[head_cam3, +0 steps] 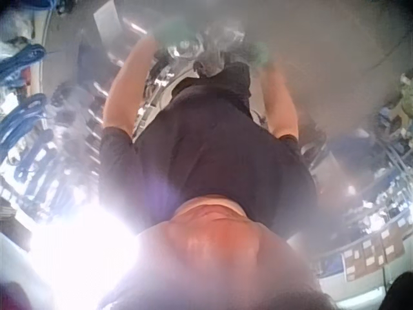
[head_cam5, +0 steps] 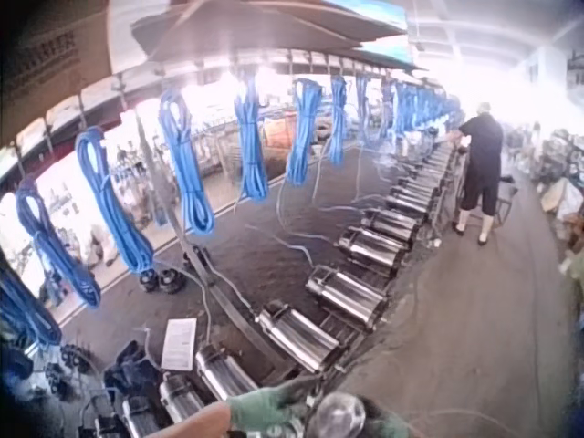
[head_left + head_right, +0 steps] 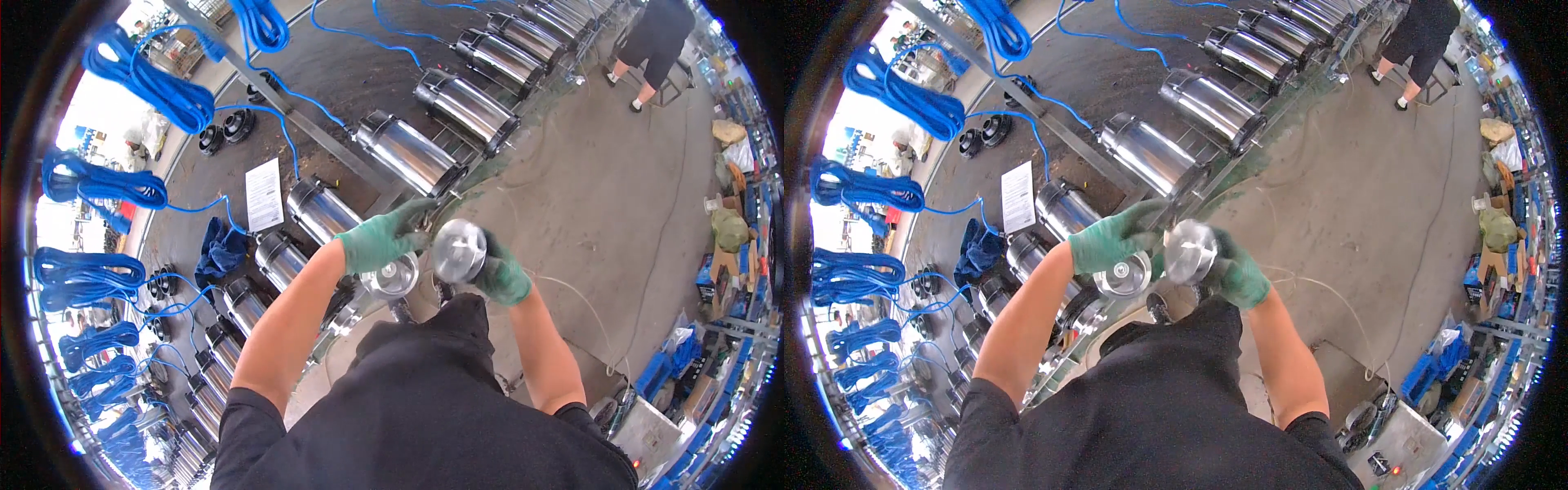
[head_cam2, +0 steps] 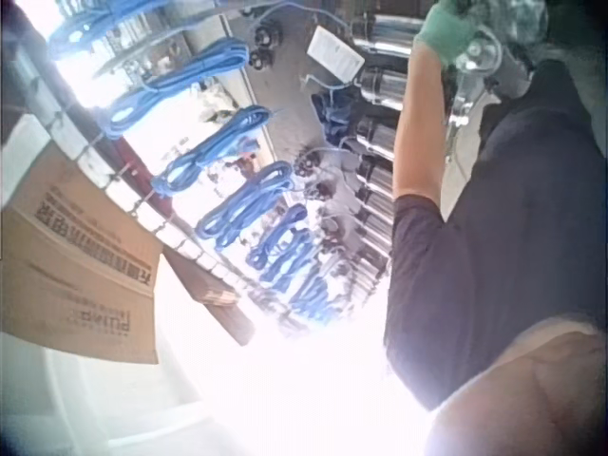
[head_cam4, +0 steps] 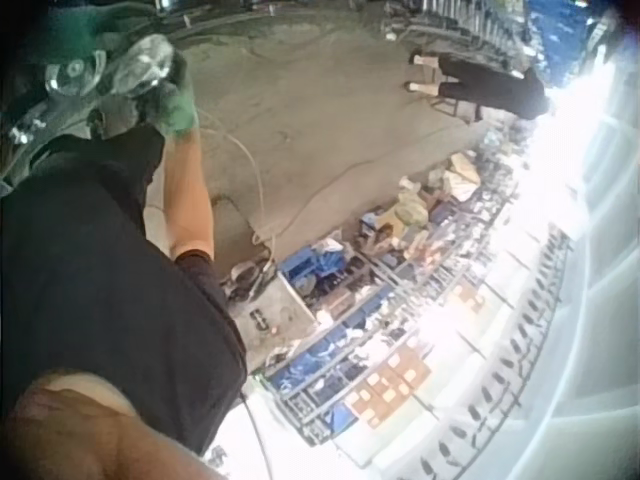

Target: The person assembles metal components onto large cylindrical pump housings, using an air-powered screwdriver to secure screws into the end plates and handling individual small metal parts by hand.

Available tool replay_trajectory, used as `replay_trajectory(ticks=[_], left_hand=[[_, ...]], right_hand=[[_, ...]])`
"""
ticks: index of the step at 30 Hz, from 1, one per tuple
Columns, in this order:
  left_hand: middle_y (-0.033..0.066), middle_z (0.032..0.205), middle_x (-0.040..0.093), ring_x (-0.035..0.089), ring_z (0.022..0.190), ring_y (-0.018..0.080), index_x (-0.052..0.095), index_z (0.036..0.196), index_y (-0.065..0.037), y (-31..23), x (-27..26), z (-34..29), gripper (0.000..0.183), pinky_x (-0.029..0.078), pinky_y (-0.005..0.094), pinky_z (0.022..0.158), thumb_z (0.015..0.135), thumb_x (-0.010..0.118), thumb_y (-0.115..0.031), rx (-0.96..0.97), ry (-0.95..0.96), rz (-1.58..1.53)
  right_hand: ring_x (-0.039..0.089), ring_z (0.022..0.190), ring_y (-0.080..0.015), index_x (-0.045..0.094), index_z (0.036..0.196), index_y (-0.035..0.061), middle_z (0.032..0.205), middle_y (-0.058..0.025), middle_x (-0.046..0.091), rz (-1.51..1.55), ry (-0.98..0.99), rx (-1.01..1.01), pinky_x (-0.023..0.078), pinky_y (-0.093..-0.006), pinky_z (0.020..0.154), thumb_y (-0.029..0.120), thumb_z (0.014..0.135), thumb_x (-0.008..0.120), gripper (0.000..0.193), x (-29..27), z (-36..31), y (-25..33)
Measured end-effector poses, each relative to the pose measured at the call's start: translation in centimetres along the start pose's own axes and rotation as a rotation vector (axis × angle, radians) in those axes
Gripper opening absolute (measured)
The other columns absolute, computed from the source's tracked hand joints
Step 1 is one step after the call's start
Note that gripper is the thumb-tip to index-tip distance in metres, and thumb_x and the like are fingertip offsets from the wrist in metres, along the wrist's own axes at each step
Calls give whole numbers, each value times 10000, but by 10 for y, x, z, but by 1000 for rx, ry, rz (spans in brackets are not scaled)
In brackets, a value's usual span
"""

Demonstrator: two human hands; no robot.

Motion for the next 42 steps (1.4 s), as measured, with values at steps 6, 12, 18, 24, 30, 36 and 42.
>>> replay_trajectory(ticks=[6,12,18,24,30,36,42], left_hand=[[176,1277,666,641,1176,264,249,1611,-204,20,-11,43,678,499,391,984,1017,577,-207,-184,-243,291],[230,1143,693,676,1048,406,222,1613,-296,1,-10,83,656,517,489,914,1010,476,-255,-392,-256,701],[230,1095,688,680,972,420,208,1615,-324,0,-8,92,648,527,508,848,1017,441,-234,-420,-227,803],[195,1066,707,694,933,396,319,1585,-335,12,-8,94,656,542,481,815,965,472,-184,-350,-299,841],[184,1065,720,702,926,393,379,1562,-348,10,-4,98,664,548,478,805,931,492,-175,-331,-304,833],[197,1093,705,691,947,387,375,1564,-322,9,-4,98,634,535,474,829,957,499,-190,-307,-280,768],[46,1156,703,624,1020,138,458,1526,-117,40,-12,74,503,511,293,933,1035,557,-148,-139,-438,43]], right_hand=[[622,1143,-231,430,1395,113,1331,-93,539,-413,-352,-336,563,-365,949,-60,824,712,660,-122,37,-5],[631,1116,-191,420,1372,77,1280,-66,562,-406,-421,-376,545,-326,934,-60,846,739,630,-147,77,-34],[637,1109,-189,411,1379,89,1279,-66,564,-376,-404,-424,543,-326,936,-86,843,723,645,-146,79,-33],[592,1112,-171,422,1387,90,1251,-80,572,-402,-409,-397,534,-327,956,-67,814,757,683,-124,93,-24],[635,973,-180,446,1361,46,1168,-84,602,-192,-487,-160,573,-322,848,9,871,735,570,-134,109,-12],[638,1012,-178,500,1330,49,1213,-68,629,-539,-419,-329,557,-330,881,48,897,733,492,-159,113,-17],[640,939,-130,563,1279,50,1149,-60,649,-326,-505,-230,557,-302,807,167,978,685,346,-128,92,-7]])
Point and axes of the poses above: each hand's wrist, its own z-axis towards the middle knuckle, its own x-axis out of the palm, y = z × x, the point moved 4 cm from there along z, towards the middle knuckle
